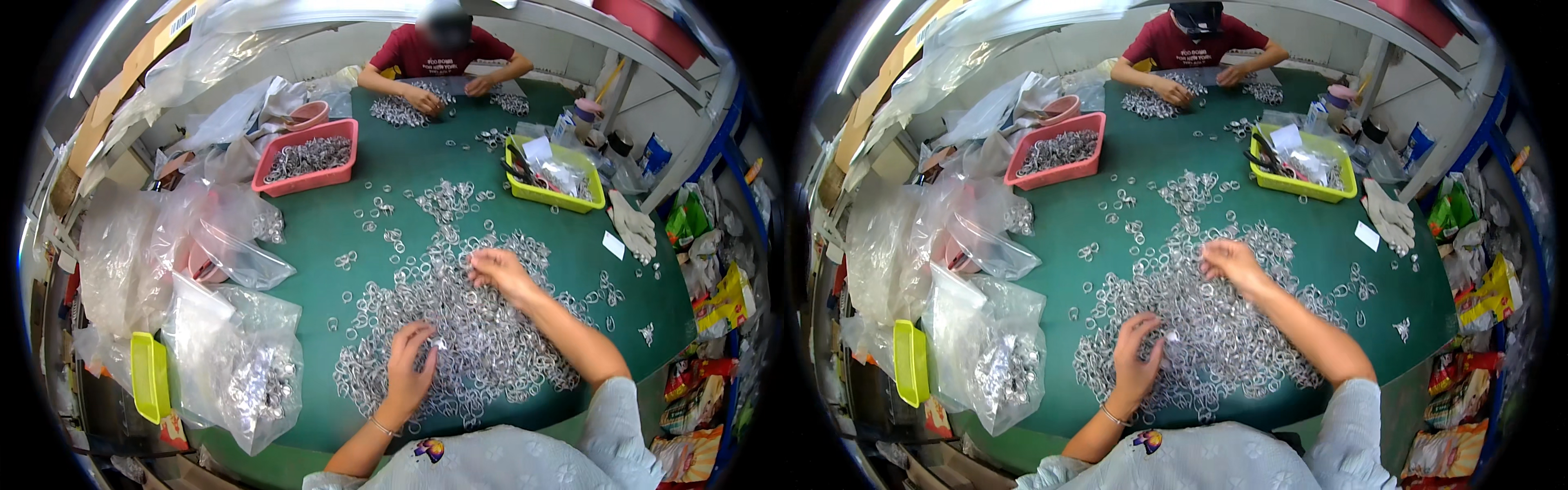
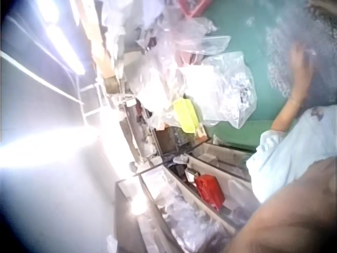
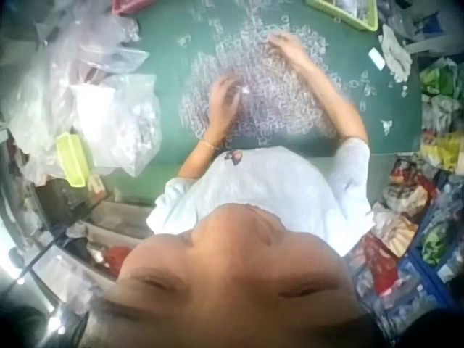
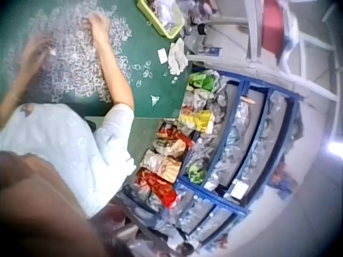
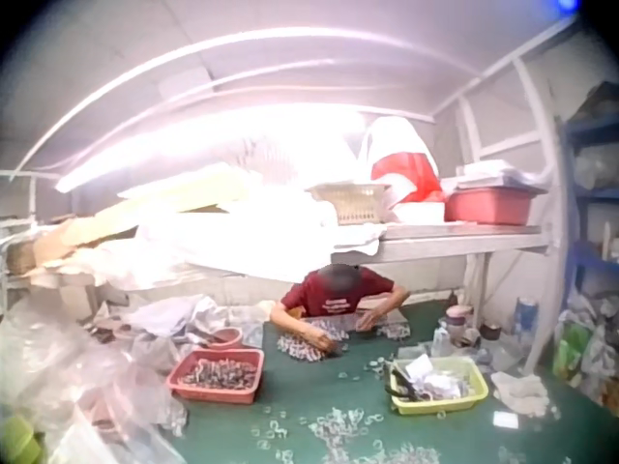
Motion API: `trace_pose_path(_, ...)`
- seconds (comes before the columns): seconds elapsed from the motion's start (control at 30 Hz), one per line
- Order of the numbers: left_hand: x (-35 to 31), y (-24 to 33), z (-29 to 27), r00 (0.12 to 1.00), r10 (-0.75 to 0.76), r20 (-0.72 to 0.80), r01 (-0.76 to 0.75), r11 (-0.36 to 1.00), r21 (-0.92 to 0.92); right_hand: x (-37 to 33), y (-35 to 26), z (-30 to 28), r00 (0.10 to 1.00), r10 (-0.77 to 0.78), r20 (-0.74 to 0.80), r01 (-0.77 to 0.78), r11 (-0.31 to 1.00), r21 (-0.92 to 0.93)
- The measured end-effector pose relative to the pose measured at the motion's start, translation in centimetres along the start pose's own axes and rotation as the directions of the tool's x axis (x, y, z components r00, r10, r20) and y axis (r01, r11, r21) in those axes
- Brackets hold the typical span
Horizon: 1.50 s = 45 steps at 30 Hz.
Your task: The person picks up individual small metal rings and attaches decorative metal charms to them by hand at a workstation.
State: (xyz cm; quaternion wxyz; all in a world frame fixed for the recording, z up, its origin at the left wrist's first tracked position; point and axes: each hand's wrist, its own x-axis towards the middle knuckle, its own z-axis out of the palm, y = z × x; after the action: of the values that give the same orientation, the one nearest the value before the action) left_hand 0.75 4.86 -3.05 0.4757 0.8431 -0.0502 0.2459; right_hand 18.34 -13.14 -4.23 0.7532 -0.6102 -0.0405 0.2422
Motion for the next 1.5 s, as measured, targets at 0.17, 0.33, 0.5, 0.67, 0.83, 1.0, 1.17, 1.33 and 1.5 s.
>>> trace_pose_path(0.17, -0.1, -2.6, 0.5, 0.999, -0.05, 0.016, 0.05, 0.999, 0.006, 17.4, -1.4, -2.2, 0.966, -0.242, -0.09, 0.168, 0.854, -0.493)
trace_pose_path(0.33, -0.4, -2.8, 0.6, 0.986, -0.07, 0.149, 0.076, 0.997, -0.029, 32.1, -1.8, -2.8, 0.852, -0.474, -0.224, 0.196, 0.684, -0.703)
trace_pose_path(0.5, -0.8, -3.7, 0.4, 0.975, -0.125, 0.186, 0.137, 0.989, -0.056, 38.1, 0.2, 0.2, 0.838, -0.448, -0.313, 0.109, 0.698, -0.707)
trace_pose_path(0.67, -0.4, -3.9, 0.4, 0.975, -0.137, 0.172, 0.148, 0.988, -0.05, 39.0, 0.3, 0.8, 0.815, -0.447, -0.369, 0.052, 0.69, -0.722)
trace_pose_path(0.83, -0.1, -3.8, 0.3, 0.977, -0.134, 0.166, 0.145, 0.988, -0.053, 36.9, 0.0, 0.4, 0.782, -0.513, -0.355, 0.053, 0.622, -0.781)
trace_pose_path(1.0, -0.2, -4.0, 0.4, 0.977, -0.135, 0.167, 0.143, 0.989, -0.035, 36.9, -0.5, -1.2, 0.913, -0.392, -0.116, 0.202, 0.679, -0.706)
trace_pose_path(1.17, -0.3, -3.8, 0.5, 0.979, -0.13, 0.158, 0.134, 0.991, -0.018, 35.2, -1.1, -3.0, 0.906, -0.419, -0.069, 0.179, 0.524, -0.833)
trace_pose_path(1.33, -0.7, -3.6, 0.6, 0.982, -0.12, 0.146, 0.122, 0.993, -0.001, 29.2, 0.0, -3.1, 0.93, -0.279, 0.239, 0.266, 0.062, -0.962)
trace_pose_path(1.5, -0.9, -3.6, 1.0, 0.985, -0.116, 0.131, 0.114, 0.993, 0.019, 20.1, 1.7, -2.8, 0.909, -0.197, 0.369, 0.365, -0.054, -0.929)
